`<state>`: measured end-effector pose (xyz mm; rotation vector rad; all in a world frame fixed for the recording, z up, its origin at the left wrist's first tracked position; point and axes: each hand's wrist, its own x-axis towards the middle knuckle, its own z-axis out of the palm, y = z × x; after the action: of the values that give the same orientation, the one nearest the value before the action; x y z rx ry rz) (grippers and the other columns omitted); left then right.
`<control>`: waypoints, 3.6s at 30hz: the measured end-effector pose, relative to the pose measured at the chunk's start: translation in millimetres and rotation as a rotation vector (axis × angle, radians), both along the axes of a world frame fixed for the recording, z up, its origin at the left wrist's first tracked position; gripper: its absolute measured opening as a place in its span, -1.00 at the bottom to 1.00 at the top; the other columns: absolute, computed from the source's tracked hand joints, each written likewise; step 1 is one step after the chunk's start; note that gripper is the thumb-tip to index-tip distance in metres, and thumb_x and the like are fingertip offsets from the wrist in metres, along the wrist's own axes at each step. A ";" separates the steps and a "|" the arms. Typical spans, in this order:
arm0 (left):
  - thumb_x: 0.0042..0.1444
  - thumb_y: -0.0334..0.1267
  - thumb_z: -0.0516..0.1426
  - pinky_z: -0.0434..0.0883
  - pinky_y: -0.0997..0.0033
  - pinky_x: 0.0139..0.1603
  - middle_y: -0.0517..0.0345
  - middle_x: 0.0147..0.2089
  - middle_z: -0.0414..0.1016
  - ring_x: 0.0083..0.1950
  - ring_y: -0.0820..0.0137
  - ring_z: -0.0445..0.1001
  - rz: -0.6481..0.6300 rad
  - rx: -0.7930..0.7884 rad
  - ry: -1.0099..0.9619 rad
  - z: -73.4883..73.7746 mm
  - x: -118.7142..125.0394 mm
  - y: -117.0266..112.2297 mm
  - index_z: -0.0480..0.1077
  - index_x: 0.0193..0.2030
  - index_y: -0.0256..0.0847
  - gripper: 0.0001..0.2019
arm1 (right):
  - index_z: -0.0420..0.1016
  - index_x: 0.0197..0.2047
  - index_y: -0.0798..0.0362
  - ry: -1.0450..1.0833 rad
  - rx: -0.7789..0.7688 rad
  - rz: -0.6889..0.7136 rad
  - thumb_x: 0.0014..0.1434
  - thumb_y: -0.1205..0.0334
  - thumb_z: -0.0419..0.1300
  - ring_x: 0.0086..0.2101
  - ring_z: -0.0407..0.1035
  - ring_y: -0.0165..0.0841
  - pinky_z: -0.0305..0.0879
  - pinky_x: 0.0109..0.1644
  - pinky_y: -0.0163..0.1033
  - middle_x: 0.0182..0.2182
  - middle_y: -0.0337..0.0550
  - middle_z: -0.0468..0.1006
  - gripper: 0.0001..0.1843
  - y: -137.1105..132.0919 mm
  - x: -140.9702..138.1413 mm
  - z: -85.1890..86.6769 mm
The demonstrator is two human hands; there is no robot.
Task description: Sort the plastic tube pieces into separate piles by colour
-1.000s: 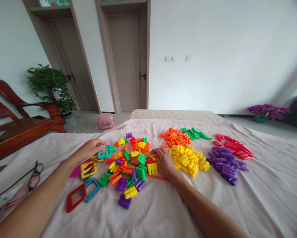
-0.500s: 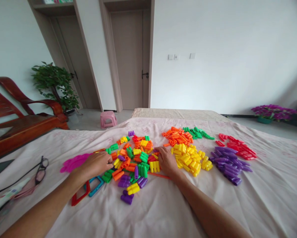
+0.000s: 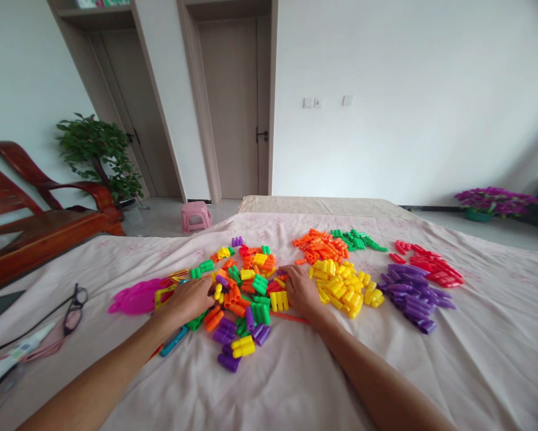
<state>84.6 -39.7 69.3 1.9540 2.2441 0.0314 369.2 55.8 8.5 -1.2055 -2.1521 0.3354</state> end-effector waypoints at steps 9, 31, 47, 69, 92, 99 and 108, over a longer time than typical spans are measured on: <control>0.12 -0.22 0.01 0.34 0.32 -0.15 0.01 -0.12 0.61 -0.06 0.19 0.55 0.010 0.110 0.089 15.7 -4.4 -3.8 0.42 -0.15 -0.13 -0.78 | 0.46 0.08 0.04 0.018 -0.001 0.010 0.26 0.39 -0.03 0.01 0.36 -0.26 0.25 0.12 -0.20 0.01 -0.03 0.50 -0.61 1.0 0.0 -0.5; 0.27 -0.29 -0.01 0.33 0.38 0.02 0.09 -0.13 0.48 -0.04 0.35 0.44 -0.471 0.249 -0.107 27.1 36.0 -12.0 0.56 -0.09 -0.08 -0.70 | 0.45 0.09 0.04 -0.010 0.001 0.004 0.26 0.38 -0.04 0.03 0.35 -0.26 0.23 0.15 -0.19 0.02 -0.04 0.49 -0.60 3.6 -0.6 -3.4; 0.04 -0.22 0.28 0.23 0.12 0.19 0.01 -0.04 0.41 0.05 0.16 0.38 -0.590 0.205 0.157 4.7 59.8 39.8 0.44 -0.11 -0.16 -0.73 | 0.46 0.08 0.02 0.001 -0.009 0.011 0.24 0.42 -0.02 0.03 0.34 -0.25 0.21 0.14 -0.20 0.01 -0.06 0.50 -0.59 3.3 -0.7 -2.8; -0.05 -0.30 0.18 0.32 0.23 0.07 0.08 -0.10 0.56 -0.02 0.18 0.48 -0.567 0.085 0.038 12.4 58.2 50.2 0.43 -0.15 -0.12 -0.74 | 0.46 0.08 0.01 0.027 -0.017 0.017 0.26 0.41 -0.03 0.03 0.35 -0.25 0.22 0.15 -0.19 0.01 -0.07 0.50 -0.60 3.3 -0.4 -2.6; -0.26 -0.20 0.29 0.27 0.45 -0.39 0.17 -0.24 0.53 -0.27 0.30 0.47 -0.385 -0.105 -0.275 -2.7 65.5 57.2 0.37 -0.13 -0.17 -0.54 | 0.46 0.06 0.02 0.024 -0.001 -0.001 0.24 0.41 -0.01 0.02 0.36 -0.27 0.24 0.13 -0.20 0.00 -0.06 0.50 -0.61 -0.6 -2.0 2.0; -0.13 -0.25 0.18 0.28 0.47 -0.38 0.20 -0.29 0.53 -0.30 0.36 0.47 -0.390 -0.151 -0.450 -3.4 68.4 52.8 0.42 -0.21 -0.22 -0.72 | 0.47 0.05 0.02 0.028 -0.013 0.001 0.23 0.42 -0.01 0.02 0.36 -0.26 0.24 0.12 -0.20 -0.01 -0.06 0.51 -0.61 -0.4 -2.1 2.6; -0.07 -0.15 0.17 0.26 0.44 -0.35 0.18 -0.29 0.46 -0.26 0.34 0.43 -0.337 -0.078 -0.559 -4.7 70.5 46.7 0.39 -0.24 -0.24 -0.74 | 0.47 0.07 0.02 0.032 0.002 0.000 0.25 0.41 -0.01 0.00 0.37 -0.29 0.25 0.10 -0.22 -0.01 -0.06 0.51 -0.61 1.5 -0.7 -2.0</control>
<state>155.1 6.9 64.6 1.9463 1.5325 0.3881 368.5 57.4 6.5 -1.1918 -2.1245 0.3502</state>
